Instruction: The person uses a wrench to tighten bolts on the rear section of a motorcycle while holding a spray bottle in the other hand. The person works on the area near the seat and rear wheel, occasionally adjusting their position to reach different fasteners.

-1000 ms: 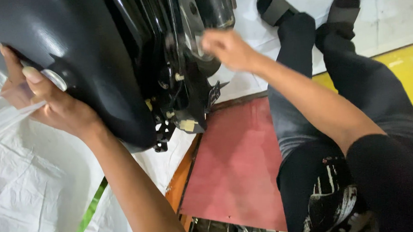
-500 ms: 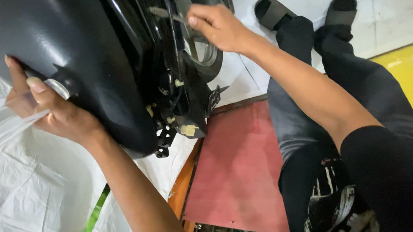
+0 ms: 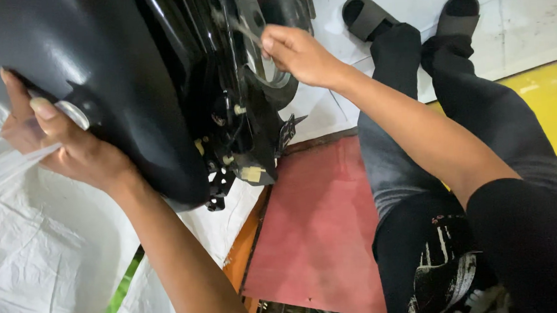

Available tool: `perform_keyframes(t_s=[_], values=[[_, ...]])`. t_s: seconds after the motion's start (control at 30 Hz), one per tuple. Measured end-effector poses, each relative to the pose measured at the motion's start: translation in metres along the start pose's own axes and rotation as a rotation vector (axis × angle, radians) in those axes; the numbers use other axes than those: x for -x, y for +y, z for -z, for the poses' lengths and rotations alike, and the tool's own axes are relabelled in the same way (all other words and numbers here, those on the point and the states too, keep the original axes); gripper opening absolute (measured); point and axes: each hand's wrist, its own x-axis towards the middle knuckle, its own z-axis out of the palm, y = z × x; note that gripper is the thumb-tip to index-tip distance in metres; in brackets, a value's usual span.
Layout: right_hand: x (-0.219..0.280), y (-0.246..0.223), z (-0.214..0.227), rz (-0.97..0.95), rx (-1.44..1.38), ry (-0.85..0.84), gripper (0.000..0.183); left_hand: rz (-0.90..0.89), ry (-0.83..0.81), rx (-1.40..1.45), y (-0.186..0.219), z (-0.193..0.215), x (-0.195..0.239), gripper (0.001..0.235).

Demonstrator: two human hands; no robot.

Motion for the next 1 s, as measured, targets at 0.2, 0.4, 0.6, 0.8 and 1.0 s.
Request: perform_keyframes(t_s=[0.2, 0.4, 0.6, 0.8, 1.0], values=[[-0.033, -0.018, -0.009, -0.135, -0.016, 0.074, 0.027, 0.02, -0.003, -0.011, 0.005, 0.0, -0.001, 0.039], [-0.026, -0.02, -0.009, -0.148, -0.362, 0.074, 0.032, -0.056, 0.007, -0.04, -0.001, 0.0, -0.003, 0.036], [0.007, -0.051, -0.019, -0.281, -0.685, -0.012, 0.029, -0.026, -0.01, -0.036, 0.005, 0.003, -0.001, 0.039], [-0.031, -0.049, -0.015, -0.187, -0.282, 0.14, 0.029, 0.029, -0.009, 0.132, -0.003, 0.001, 0.001, 0.037], [0.027, -0.005, -0.046, -0.217, -0.168, 0.087, 0.026, 0.02, 0.006, 0.06, -0.005, 0.0, -0.001, 0.036]])
